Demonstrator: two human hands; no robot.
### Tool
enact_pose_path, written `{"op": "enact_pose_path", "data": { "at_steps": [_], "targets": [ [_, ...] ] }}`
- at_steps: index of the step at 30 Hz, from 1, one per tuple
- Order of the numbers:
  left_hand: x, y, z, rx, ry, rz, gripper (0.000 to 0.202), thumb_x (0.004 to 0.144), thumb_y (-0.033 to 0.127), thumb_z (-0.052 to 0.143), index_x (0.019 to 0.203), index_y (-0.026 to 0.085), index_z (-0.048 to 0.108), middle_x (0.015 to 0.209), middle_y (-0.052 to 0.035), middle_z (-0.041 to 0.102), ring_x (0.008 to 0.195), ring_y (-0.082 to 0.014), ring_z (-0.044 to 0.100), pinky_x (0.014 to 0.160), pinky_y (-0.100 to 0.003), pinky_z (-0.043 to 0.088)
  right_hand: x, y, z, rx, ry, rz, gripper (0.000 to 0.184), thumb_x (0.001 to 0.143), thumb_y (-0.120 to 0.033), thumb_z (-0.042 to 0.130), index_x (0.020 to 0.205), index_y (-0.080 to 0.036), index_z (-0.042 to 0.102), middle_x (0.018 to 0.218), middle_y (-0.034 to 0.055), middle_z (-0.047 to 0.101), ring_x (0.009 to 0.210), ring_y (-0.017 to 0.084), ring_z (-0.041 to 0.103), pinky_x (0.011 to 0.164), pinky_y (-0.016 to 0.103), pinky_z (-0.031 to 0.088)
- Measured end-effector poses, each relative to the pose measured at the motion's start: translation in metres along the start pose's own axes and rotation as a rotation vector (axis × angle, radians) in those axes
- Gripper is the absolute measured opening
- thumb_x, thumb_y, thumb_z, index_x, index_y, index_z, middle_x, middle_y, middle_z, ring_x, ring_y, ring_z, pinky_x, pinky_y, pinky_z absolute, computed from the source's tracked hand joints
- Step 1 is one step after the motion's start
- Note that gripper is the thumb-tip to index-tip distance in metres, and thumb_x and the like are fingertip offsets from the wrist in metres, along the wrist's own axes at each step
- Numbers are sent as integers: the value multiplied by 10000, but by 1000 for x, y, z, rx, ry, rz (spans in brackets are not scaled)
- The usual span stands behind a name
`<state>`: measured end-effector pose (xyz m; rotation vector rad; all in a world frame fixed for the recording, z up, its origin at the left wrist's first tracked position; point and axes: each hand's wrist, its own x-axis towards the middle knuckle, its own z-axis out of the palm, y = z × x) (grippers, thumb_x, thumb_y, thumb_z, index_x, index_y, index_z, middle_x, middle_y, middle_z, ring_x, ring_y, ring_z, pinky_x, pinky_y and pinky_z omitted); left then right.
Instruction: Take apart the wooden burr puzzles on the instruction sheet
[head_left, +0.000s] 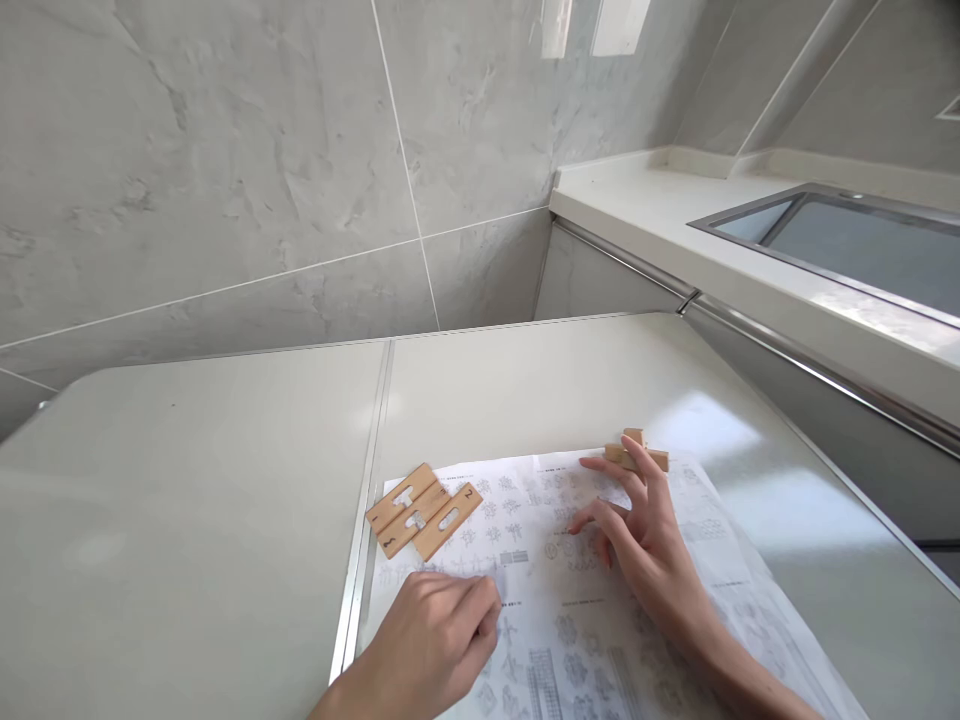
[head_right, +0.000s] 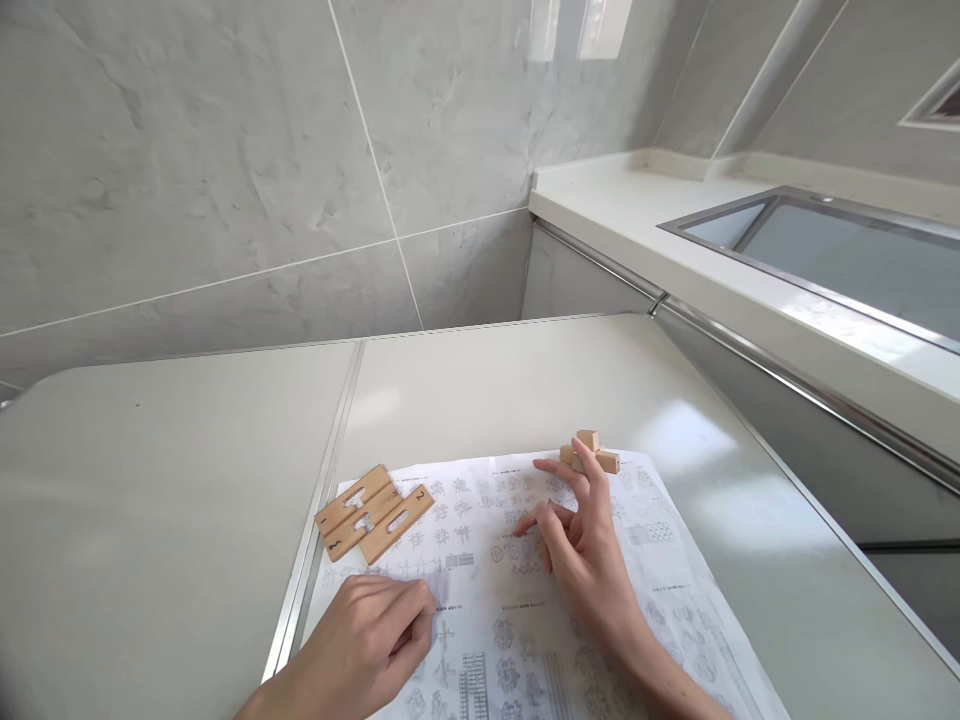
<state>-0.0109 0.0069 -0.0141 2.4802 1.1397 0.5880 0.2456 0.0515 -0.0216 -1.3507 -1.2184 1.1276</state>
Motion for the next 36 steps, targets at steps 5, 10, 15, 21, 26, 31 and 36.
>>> {"op": "enact_pose_path", "data": {
  "at_steps": [5,10,15,21,26,31,36],
  "targets": [
    [0,0,0,-1,11,7,284,880,-29,429,839,246,373,599,94,438,472,-113,340,501,-249,307,2,-1,-1,3,16,6,688,1044,-400,557,1639,-369,215,1441,183,566,678,201,734,397,297,531],
    [1,1,0,15,8,7,280,884,-26,428,836,246,384,595,92,449,464,-113,368,497,-244,322,5,-7,-4,30,2,34,706,1029,-423,583,1623,-388,204,1429,180,563,672,198,738,427,301,548],
    [1,1,-1,16,15,21,277,873,-28,437,832,245,405,585,91,455,450,-114,383,489,-247,329,6,-6,-6,29,7,34,673,1023,-448,592,1600,-379,252,1418,167,572,692,197,727,461,321,567],
    [1,0,0,29,18,24,275,890,-21,437,840,246,390,590,95,446,452,-110,370,496,-242,324,5,-6,-5,3,-15,31,543,1015,-390,587,1516,-351,382,1382,151,591,697,190,712,472,317,553],
    [0,-1,1,25,15,26,283,869,-30,439,837,247,391,588,96,453,446,-110,371,488,-245,322,5,-8,-6,-20,-46,32,426,1018,-385,571,1424,-321,457,1358,140,619,729,194,719,494,309,542],
    [1,-2,1,14,19,23,280,867,-28,441,834,247,404,578,95,461,435,-112,389,483,-244,327,3,-3,-5,-37,-89,-2,387,1031,-366,558,1407,-307,493,1322,128,646,746,184,714,560,313,563],
    [1,-2,1,13,17,24,276,872,-21,448,839,248,394,586,96,452,443,-112,376,484,-248,316,1,-1,-4,-65,-113,-11,363,1037,-415,562,1377,-291,532,1237,111,662,775,190,689,608,310,551]
  ]
}}
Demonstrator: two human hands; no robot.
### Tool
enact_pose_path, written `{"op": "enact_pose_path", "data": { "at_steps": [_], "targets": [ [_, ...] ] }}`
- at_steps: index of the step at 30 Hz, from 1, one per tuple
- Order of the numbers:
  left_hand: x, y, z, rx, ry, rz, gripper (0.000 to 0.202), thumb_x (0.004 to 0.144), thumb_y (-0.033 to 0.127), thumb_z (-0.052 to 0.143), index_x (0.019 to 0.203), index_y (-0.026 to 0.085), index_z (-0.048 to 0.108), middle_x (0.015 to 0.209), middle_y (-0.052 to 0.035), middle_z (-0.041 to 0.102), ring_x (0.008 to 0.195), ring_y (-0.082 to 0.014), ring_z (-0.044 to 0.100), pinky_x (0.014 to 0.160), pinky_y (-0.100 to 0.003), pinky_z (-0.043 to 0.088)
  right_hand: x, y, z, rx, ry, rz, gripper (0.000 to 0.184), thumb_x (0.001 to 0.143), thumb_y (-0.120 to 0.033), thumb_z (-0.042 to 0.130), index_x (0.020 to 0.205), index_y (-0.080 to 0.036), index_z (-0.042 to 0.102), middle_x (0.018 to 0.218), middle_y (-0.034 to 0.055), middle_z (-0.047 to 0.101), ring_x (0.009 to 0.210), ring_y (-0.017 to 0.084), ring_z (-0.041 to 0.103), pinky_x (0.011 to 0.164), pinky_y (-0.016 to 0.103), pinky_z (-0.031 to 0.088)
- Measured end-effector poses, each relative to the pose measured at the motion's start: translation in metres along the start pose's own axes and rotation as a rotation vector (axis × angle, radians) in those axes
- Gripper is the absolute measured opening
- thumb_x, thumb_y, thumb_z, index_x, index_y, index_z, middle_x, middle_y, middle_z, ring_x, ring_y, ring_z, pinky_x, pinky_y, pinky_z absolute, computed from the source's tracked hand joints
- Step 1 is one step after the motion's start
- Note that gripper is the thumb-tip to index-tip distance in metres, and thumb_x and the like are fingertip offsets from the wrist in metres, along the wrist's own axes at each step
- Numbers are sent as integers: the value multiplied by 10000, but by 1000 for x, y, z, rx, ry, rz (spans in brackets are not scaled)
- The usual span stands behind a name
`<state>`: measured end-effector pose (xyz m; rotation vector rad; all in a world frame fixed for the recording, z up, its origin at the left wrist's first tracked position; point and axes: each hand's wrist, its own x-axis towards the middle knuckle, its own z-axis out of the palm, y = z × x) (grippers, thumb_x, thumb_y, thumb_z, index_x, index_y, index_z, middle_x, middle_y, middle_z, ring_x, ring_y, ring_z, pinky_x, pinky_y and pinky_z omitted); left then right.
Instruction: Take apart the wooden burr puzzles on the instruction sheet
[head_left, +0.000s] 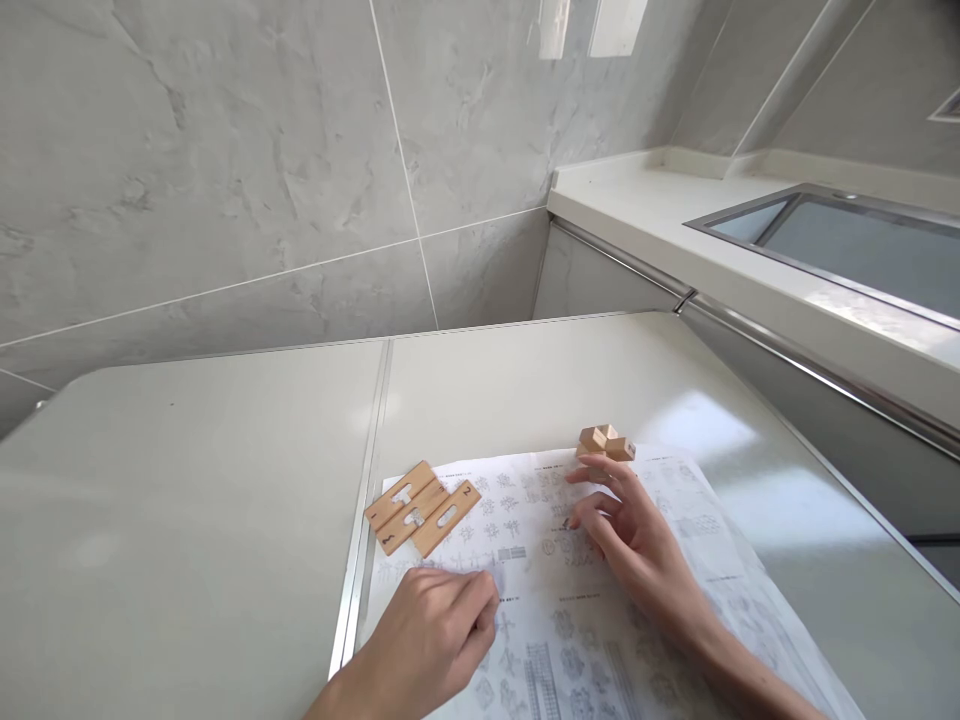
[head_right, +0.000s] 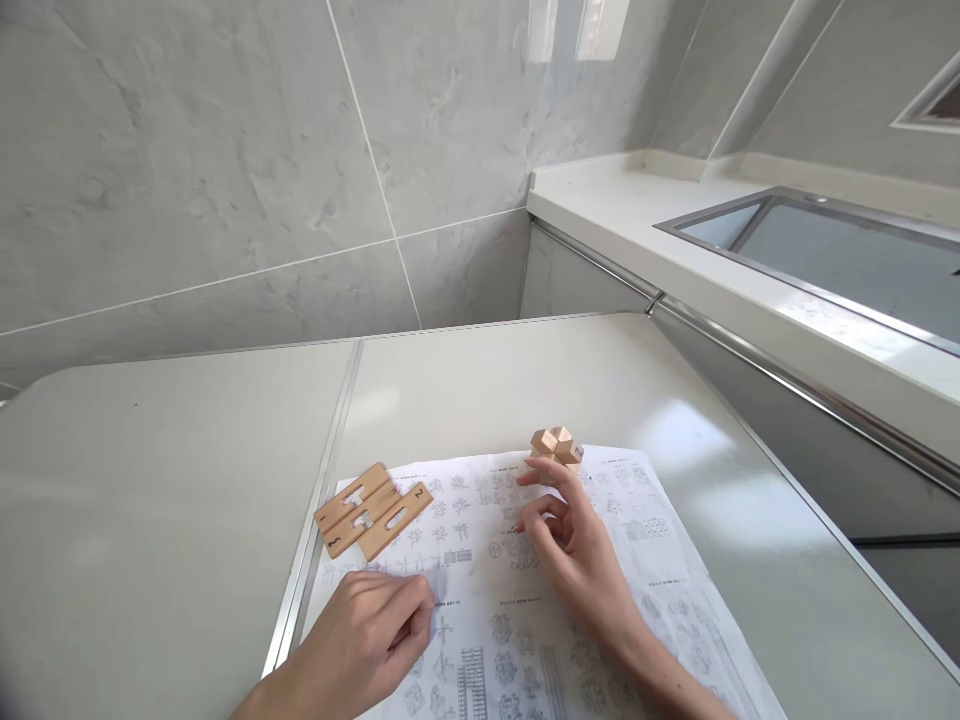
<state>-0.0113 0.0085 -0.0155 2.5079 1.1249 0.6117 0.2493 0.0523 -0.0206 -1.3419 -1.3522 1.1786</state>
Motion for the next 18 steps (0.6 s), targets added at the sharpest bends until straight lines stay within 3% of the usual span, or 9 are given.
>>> {"op": "enact_pose_path", "data": {
  "at_steps": [5,7,10,14,18],
  "targets": [
    [0,2,-1,2,-19,-19,276,901,-17,438,847,247,378,600,98,453,464,-111,366,512,-246,325,-1,-1,-3,-33,-35,37,290,1043,-447,573,1275,-272,571,812,1,593,685,193,588,591,292,467],
    [0,2,-1,-3,-20,-21,274,910,-15,436,848,245,379,604,96,460,468,-109,372,519,-245,327,-2,-2,-4,-29,-76,37,259,1060,-444,561,1257,-275,562,746,-26,538,655,183,528,584,284,425],
    [0,2,-1,-5,-20,-20,276,914,-18,434,843,243,382,602,93,463,465,-109,384,514,-248,312,-4,-5,-3,-1,-138,30,210,1080,-447,546,1201,-278,579,710,-44,483,621,167,447,573,278,386],
    [1,2,-1,-20,-23,-21,268,936,-10,443,850,241,400,604,90,486,464,-108,421,511,-251,314,-7,-11,-1,72,-242,-44,188,1084,-425,545,1063,-263,637,802,-10,530,655,164,483,592,284,403],
    [4,5,-6,-121,-25,-117,119,1036,128,534,1042,232,477,595,122,470,447,-103,425,500,-244,326,-11,-17,0,125,-420,-118,170,1064,-359,564,990,-243,663,895,26,578,703,168,545,629,293,454]
  ]
}}
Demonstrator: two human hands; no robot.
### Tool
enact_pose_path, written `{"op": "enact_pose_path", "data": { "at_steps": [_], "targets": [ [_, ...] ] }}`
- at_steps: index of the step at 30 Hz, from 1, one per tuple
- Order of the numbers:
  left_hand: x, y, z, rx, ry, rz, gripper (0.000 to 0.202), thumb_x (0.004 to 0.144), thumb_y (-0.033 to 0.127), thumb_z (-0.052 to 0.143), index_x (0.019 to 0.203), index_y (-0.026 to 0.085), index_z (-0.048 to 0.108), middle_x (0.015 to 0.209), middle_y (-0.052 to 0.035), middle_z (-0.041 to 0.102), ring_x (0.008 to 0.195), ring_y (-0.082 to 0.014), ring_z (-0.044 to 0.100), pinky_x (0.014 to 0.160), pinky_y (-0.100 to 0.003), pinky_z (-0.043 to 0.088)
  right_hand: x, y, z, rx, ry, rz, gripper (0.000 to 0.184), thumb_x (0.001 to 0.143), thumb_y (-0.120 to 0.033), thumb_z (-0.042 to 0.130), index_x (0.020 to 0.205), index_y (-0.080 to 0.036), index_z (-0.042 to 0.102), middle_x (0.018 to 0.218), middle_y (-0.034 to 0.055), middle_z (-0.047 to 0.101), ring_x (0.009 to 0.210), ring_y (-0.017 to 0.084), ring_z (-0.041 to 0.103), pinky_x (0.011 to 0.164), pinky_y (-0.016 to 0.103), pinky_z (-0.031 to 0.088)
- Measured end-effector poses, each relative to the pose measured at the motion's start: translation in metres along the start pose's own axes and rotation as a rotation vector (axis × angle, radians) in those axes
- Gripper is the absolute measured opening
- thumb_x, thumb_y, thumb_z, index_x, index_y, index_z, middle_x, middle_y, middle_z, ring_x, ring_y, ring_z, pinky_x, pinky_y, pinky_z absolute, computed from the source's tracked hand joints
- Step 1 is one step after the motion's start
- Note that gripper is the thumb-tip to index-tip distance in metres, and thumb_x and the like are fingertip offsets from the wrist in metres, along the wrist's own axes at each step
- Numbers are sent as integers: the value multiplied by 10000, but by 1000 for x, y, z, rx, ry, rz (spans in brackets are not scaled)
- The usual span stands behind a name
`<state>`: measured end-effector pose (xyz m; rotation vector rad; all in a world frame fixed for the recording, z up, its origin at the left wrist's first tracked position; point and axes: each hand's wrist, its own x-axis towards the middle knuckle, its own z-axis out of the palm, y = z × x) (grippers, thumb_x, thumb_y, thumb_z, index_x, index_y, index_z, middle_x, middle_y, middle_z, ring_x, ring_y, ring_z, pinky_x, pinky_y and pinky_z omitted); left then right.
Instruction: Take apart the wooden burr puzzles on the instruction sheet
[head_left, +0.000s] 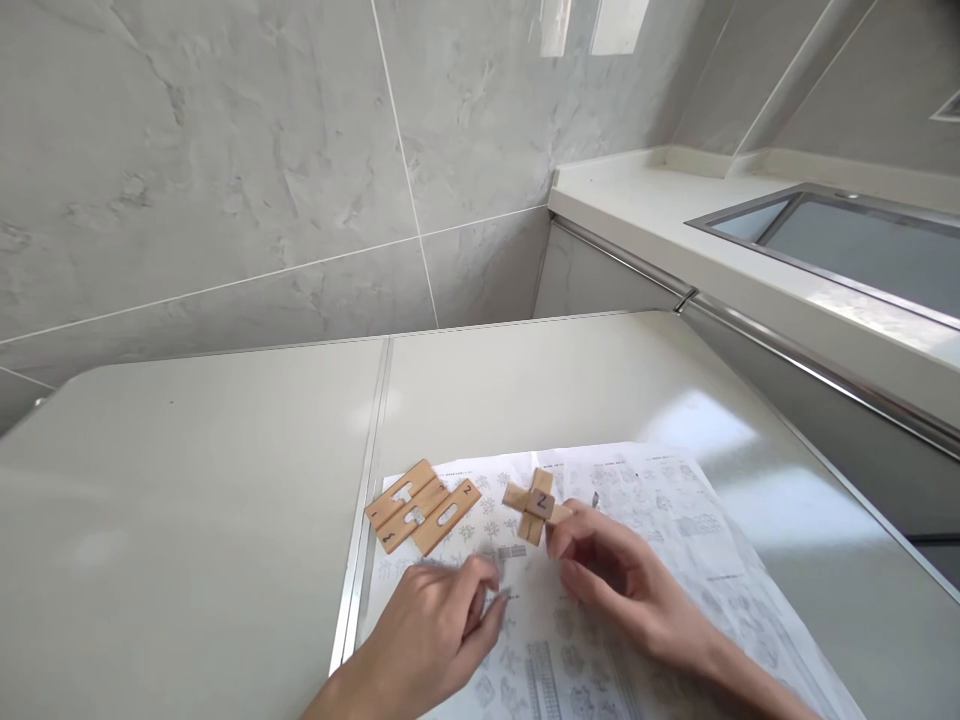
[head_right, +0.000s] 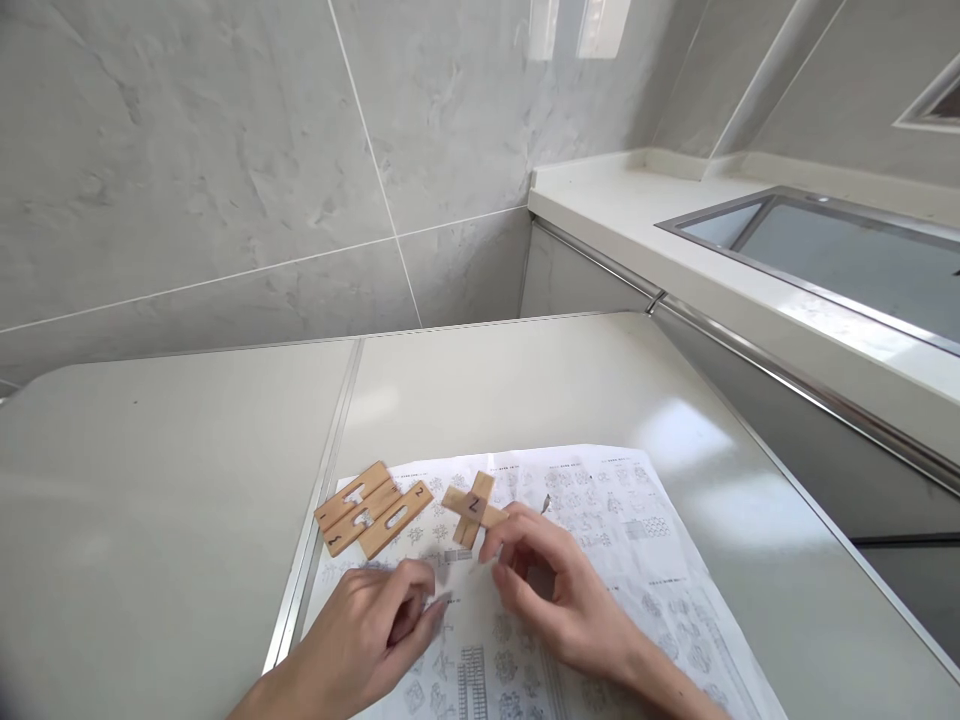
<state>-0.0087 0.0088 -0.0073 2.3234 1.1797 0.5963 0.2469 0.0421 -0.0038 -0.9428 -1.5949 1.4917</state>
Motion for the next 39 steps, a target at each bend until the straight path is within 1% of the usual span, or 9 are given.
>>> {"op": "enact_pose_path", "data": {
  "at_steps": [5,8,11,16,21,25,30,35,39],
  "targets": [
    [0,3,-6,-280,-56,-222,625,1003,414,722,1480,252,352,657,134,489,517,-105,463,513,-207,365,-2,-8,4,14,-199,-17,97,976,-234,609,928,-227,693,933,50,637,824,196,600,699,300,480],
    [-2,2,-6,-372,-62,-320,866,947,464,788,1602,275,254,669,130,493,542,-110,472,532,-208,383,-2,-12,6,35,-267,-8,113,919,-175,621,854,-214,704,912,47,646,809,186,611,704,295,476],
    [-2,1,-5,-373,-74,-300,990,889,499,841,1642,309,228,702,121,523,547,-108,457,546,-216,385,-3,-15,7,63,-318,11,132,862,-133,630,786,-208,707,898,45,658,792,183,629,711,302,480],
    [-1,-1,-9,-318,-129,-117,783,887,590,807,1547,374,445,652,125,482,528,-104,412,617,-228,423,-5,-16,9,109,-387,31,76,832,-149,660,811,-214,692,876,35,665,729,169,602,671,293,466],
    [-2,2,-15,-348,-104,-246,760,790,662,850,1420,344,568,699,88,584,593,-133,513,571,-214,447,-7,-12,9,224,-336,149,223,964,-332,679,1135,-235,572,922,13,632,678,144,576,630,276,452],
    [-2,2,-15,-290,-64,-190,749,748,621,902,1370,348,585,779,76,660,630,-136,573,665,-238,504,-4,-11,4,114,-328,160,246,1040,-451,635,1092,-211,611,881,11,642,683,139,568,651,278,448],
    [-1,1,-16,-238,-45,-78,801,686,527,978,1362,347,588,877,52,669,679,-146,609,724,-270,522,-1,-13,1,-120,-386,112,207,1025,-405,664,1091,-212,702,885,17,667,706,144,557,644,265,441],
    [1,2,-18,-281,-16,-68,784,651,444,1012,1318,319,619,1217,-48,646,718,-131,629,691,-265,542,-1,-11,3,-202,-425,81,133,1036,-327,660,1115,-240,720,1034,41,691,789,158,611,717,275,486],
    [2,3,-15,-293,-57,-40,817,612,314,1030,1290,312,575,1107,6,743,830,-181,725,830,-293,535,-3,-2,8,-229,-368,93,81,979,-191,675,1053,-222,668,990,22,661,768,145,604,690,254,479]
  ]
}}
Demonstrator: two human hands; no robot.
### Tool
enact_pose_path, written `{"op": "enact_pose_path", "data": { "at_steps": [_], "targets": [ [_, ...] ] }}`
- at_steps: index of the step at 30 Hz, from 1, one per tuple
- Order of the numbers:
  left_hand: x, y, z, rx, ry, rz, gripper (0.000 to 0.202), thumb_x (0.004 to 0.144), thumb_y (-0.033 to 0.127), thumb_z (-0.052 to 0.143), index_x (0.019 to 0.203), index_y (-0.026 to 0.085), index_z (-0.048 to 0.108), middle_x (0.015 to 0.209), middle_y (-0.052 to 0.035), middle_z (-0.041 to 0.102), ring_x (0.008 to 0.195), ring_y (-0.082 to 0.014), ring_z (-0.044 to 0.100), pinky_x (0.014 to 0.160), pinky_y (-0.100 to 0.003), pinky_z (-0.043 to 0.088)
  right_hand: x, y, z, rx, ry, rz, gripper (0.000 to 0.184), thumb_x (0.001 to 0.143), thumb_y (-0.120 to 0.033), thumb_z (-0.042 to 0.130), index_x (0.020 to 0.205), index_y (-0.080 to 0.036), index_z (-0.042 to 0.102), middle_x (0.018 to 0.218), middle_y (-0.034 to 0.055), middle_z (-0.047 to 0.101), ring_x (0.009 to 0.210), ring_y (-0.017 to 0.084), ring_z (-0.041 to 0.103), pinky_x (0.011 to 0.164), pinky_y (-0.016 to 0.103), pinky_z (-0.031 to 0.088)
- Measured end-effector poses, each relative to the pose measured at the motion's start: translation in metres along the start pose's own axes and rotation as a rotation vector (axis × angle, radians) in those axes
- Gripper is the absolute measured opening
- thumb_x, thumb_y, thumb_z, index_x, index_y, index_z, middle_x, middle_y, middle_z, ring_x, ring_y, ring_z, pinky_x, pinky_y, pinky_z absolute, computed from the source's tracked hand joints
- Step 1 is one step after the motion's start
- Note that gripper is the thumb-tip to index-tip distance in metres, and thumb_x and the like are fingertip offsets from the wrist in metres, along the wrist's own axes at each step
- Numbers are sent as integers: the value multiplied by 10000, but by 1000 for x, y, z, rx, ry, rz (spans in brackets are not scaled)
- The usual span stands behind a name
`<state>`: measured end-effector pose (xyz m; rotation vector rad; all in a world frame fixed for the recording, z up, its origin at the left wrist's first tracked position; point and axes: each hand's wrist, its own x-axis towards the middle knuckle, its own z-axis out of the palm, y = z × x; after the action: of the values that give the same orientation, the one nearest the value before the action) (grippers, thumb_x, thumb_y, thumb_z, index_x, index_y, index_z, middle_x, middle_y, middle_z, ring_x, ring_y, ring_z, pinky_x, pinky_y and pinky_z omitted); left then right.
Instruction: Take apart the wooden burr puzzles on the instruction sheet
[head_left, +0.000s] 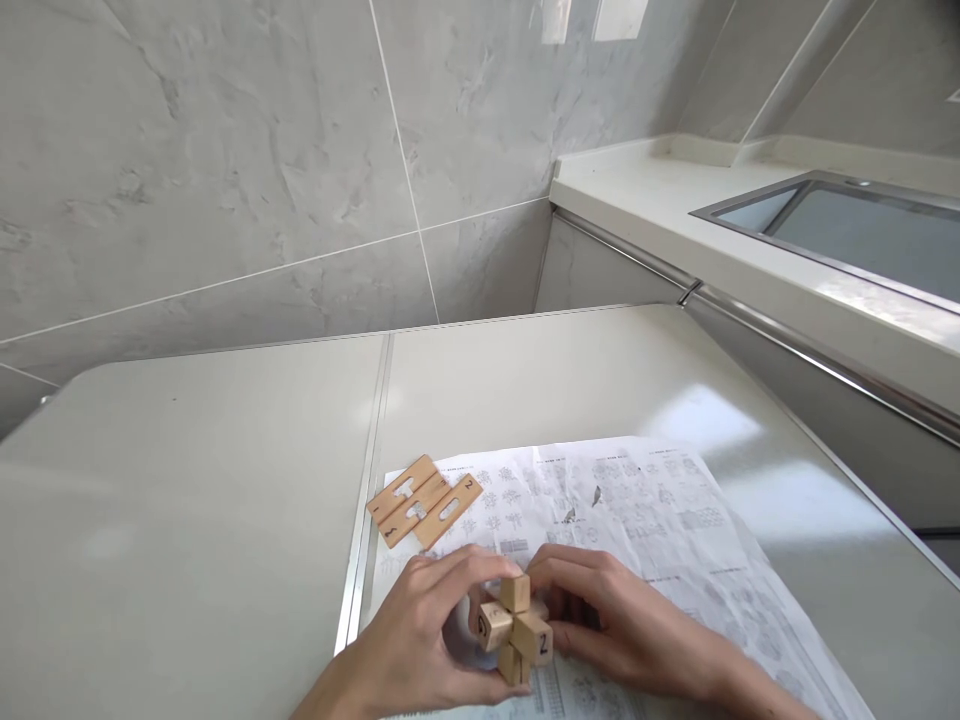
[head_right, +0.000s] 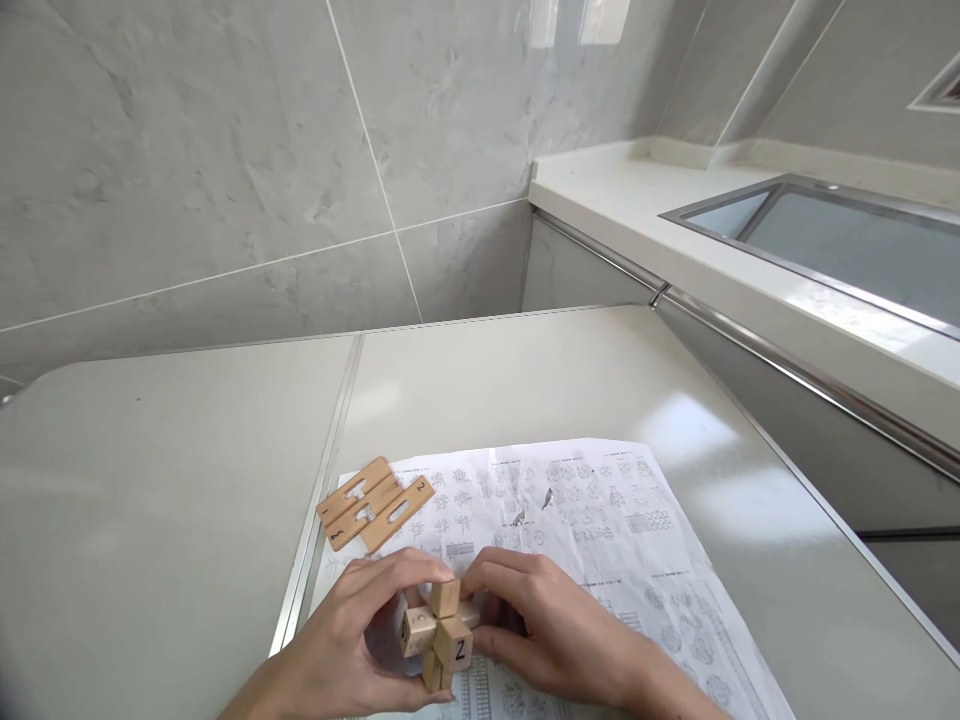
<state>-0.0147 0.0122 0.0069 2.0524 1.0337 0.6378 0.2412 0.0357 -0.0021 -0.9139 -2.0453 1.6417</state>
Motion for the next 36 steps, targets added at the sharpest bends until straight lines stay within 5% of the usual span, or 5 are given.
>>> {"op": "enact_pose_path", "data": {
  "at_steps": [6,15,30,36],
  "targets": [
    [-1,3,3,26,-48,-137,796,614,408,1013,1270,297,576,782,103,719,593,-134,663,815,-304,516,0,11,11,-35,111,2,200,901,-72,641,987,-233,559,912,-16,671,681,116,593,626,226,447],
    [1,8,-2,-29,-79,-248,722,703,710,865,1221,273,614,715,77,637,611,-151,599,652,-262,505,-3,20,21,-226,242,-136,199,942,-112,589,1063,-254,520,988,-1,693,644,113,606,618,248,451],
    [1,4,-1,-96,-90,-275,706,679,639,915,1202,266,620,725,76,605,631,-152,581,609,-249,444,-2,13,27,-82,284,-5,93,926,-150,619,972,-225,588,756,-36,611,600,121,531,575,246,403],
    [2,7,-2,-131,-93,-298,731,680,723,876,1198,271,626,726,72,595,632,-155,572,603,-250,436,-1,12,24,-48,249,22,75,971,-237,664,990,-228,592,717,-50,595,589,120,540,569,238,421]
  ]
}}
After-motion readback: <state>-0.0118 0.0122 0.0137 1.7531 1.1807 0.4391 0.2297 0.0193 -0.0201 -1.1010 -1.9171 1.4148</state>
